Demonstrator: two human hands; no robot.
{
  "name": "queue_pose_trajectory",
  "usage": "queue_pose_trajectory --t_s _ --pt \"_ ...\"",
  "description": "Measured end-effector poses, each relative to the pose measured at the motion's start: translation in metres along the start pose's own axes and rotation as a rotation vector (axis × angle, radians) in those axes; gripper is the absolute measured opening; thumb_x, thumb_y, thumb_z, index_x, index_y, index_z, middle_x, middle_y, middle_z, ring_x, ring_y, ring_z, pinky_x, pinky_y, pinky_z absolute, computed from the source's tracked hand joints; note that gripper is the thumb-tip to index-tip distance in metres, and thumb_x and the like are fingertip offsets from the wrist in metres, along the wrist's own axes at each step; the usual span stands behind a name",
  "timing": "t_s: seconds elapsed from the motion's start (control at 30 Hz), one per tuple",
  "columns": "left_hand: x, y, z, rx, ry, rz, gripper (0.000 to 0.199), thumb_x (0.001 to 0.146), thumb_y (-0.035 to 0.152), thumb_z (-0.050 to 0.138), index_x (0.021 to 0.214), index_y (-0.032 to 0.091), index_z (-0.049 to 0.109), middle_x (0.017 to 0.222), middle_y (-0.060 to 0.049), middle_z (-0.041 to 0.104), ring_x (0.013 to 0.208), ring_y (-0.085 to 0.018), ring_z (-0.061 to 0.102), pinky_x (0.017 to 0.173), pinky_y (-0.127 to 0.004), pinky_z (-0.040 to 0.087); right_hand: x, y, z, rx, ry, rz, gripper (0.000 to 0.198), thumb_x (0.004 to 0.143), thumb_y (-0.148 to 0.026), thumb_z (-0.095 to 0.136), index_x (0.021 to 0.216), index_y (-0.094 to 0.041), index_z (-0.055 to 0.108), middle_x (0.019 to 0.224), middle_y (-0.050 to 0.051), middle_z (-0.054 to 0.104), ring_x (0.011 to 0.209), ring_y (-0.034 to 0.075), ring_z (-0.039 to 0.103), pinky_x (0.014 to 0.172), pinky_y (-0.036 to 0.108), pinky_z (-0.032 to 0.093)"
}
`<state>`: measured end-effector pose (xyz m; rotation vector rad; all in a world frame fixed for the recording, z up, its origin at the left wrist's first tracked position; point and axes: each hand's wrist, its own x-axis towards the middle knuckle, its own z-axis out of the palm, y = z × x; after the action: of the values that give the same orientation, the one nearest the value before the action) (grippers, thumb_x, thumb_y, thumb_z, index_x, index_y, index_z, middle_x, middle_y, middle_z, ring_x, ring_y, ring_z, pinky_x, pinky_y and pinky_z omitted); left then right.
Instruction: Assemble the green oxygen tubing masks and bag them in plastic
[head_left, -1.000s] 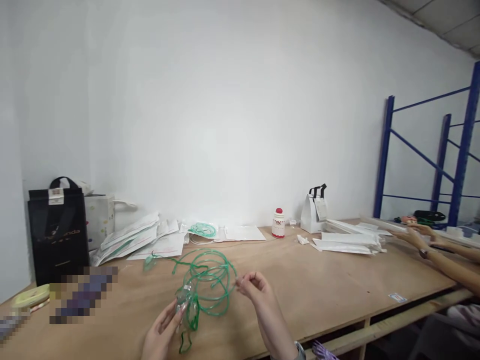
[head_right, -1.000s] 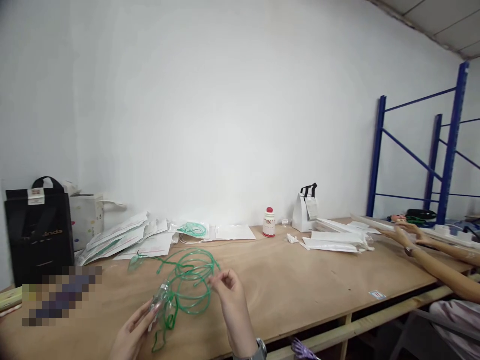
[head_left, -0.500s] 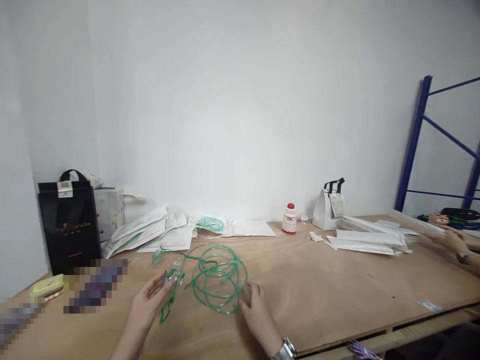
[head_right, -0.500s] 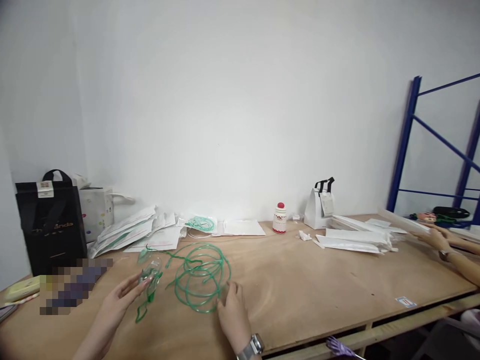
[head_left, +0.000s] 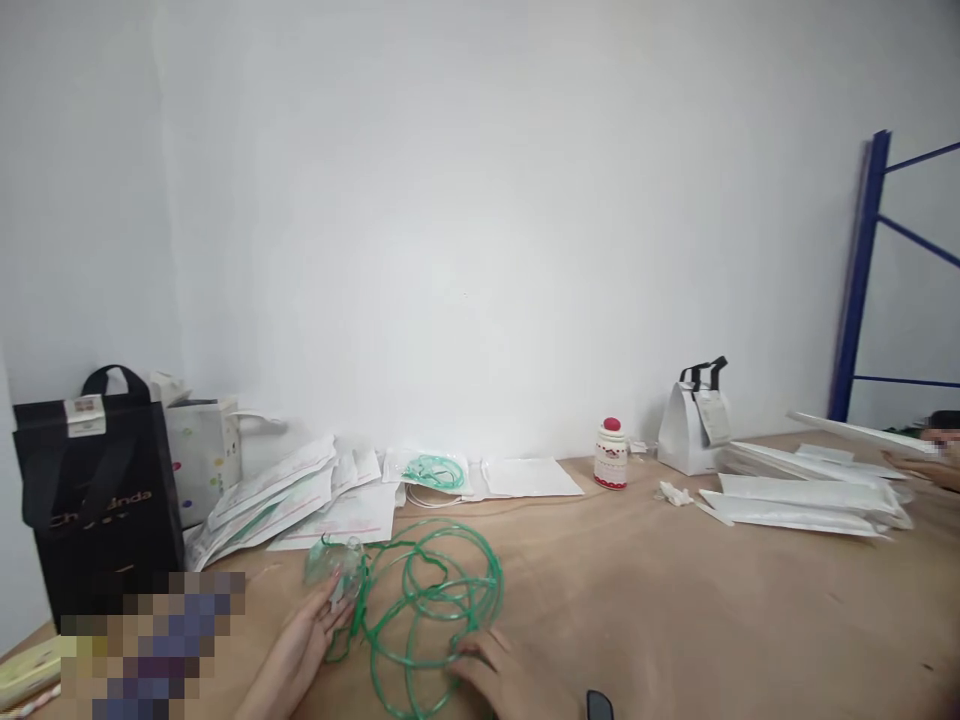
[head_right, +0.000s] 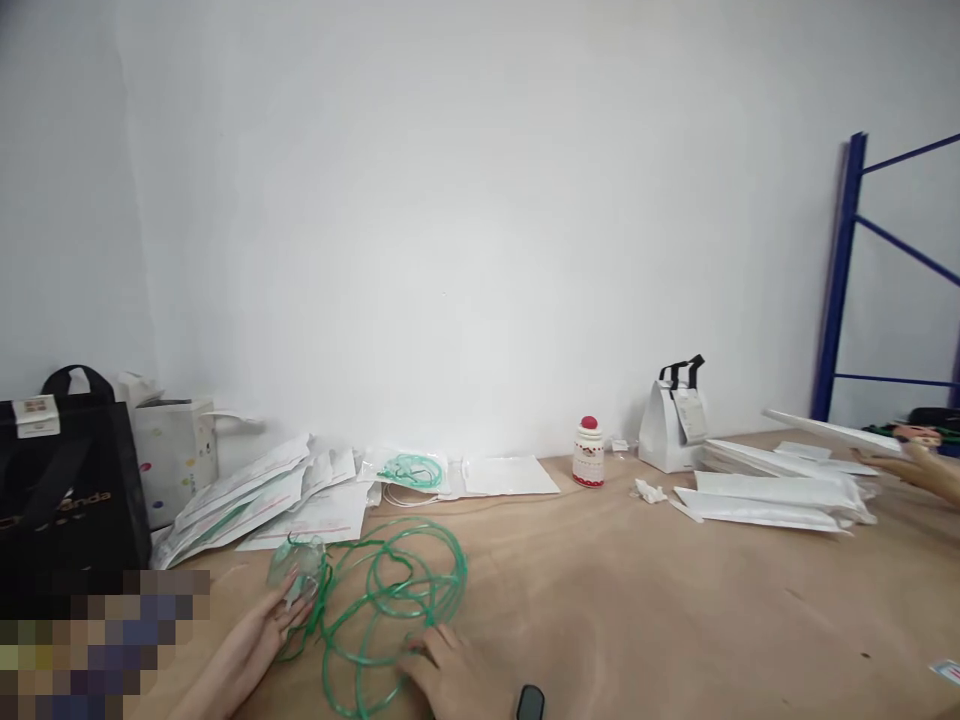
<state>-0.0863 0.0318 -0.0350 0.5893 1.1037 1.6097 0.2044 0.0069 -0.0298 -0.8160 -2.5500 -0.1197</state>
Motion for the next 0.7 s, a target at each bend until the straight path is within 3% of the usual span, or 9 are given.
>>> queue_pose_trajectory --t_s 0.1,0.23,0.33,0.43,0.5,0.6,0.7 --pt "-0.004 -0.01 0.009 -0.016 -0.048 0.006 0.017 0.075 0.019 0.057 0.089 0.013 0.066 0.102 -0.012 0.068 0.097 -0.024 0.063 0.086 -0.036 0.048 0.003 0.007 0.024 -0.08 0.039 -0.012 0.032 0.083 -0.022 0.052 0.114 -0.025 0.049 0.116 0.006 0.057 0.1 0.02 0.054 0.081 0.028 0.046" --pt "-0.015 -0.017 0.024 0.019 -0.118 0.071 0.025 0.064 0.031 0.07 0.08 0.012 0.069 0.088 -0.009 0.072 0.091 -0.026 0.064 0.079 -0.032 0.049 0.019 0.014 0.032 -0.037 -0.011 -0.081 0.029 0.076 -0.039 0.061 0.099 -0.022 0.056 0.106 0.006 0.059 0.093 0.021 0.055 0.076 0.029 0.046" --pt "-0.02 -0.018 0.029 0.061 -0.126 0.104 0.03 0.059 0.035 0.074 0.078 0.012 0.07 0.081 -0.007 0.073 0.084 -0.023 0.065 0.074 -0.027 0.049 0.03 0.014 0.021 0.024 -0.03 0.046 0.022 0.074 -0.032 0.064 0.091 -0.021 0.057 0.097 0.005 0.061 0.088 0.021 0.054 0.075 0.029 0.044" --pt "-0.022 -0.019 0.032 0.06 -0.114 0.075 0.03 0.06 0.039 0.073 0.078 0.015 0.069 0.08 -0.005 0.072 0.082 -0.021 0.065 0.074 -0.026 0.049 0.032 0.013 0.02 0.039 0.008 0.218 0.033 0.07 -0.026 0.067 0.099 -0.019 0.056 0.097 0.007 0.061 0.089 0.024 0.054 0.075 0.031 0.043" --pt "-0.021 -0.021 0.034 0.044 -0.088 0.042 0.03 0.058 0.041 0.074 0.076 0.017 0.069 0.078 -0.003 0.072 0.079 -0.02 0.066 0.073 -0.027 0.049 0.028 0.014 0.028 0.011 0.015 0.194 0.028 0.068 -0.026 0.068 0.093 -0.019 0.058 0.092 0.007 0.063 0.085 0.025 0.054 0.074 0.033 0.042" --pt "-0.021 -0.025 0.038 0.07 -0.096 0.034 0.031 0.056 0.041 0.075 0.076 0.018 0.069 0.074 -0.002 0.072 0.077 -0.02 0.066 0.073 -0.027 0.05 0.022 0.018 0.04 0.01 0.047 0.108 0.006 0.071 -0.021 0.063 0.075 -0.02 0.058 0.077 0.004 0.063 0.077 0.024 0.054 0.072 0.034 0.041" --pt "-0.022 -0.025 0.04 0.044 -0.108 -0.072 0.038 0.047 0.044 0.078 0.072 0.018 0.07 0.074 -0.004 0.072 0.082 -0.024 0.065 0.077 -0.031 0.05 0.021 0.026 0.037 0.139 0.113 0.246 0.009 0.078 -0.016 0.051 0.072 -0.022 0.055 0.074 0.003 0.062 0.073 0.021 0.054 0.067 0.031 0.043"
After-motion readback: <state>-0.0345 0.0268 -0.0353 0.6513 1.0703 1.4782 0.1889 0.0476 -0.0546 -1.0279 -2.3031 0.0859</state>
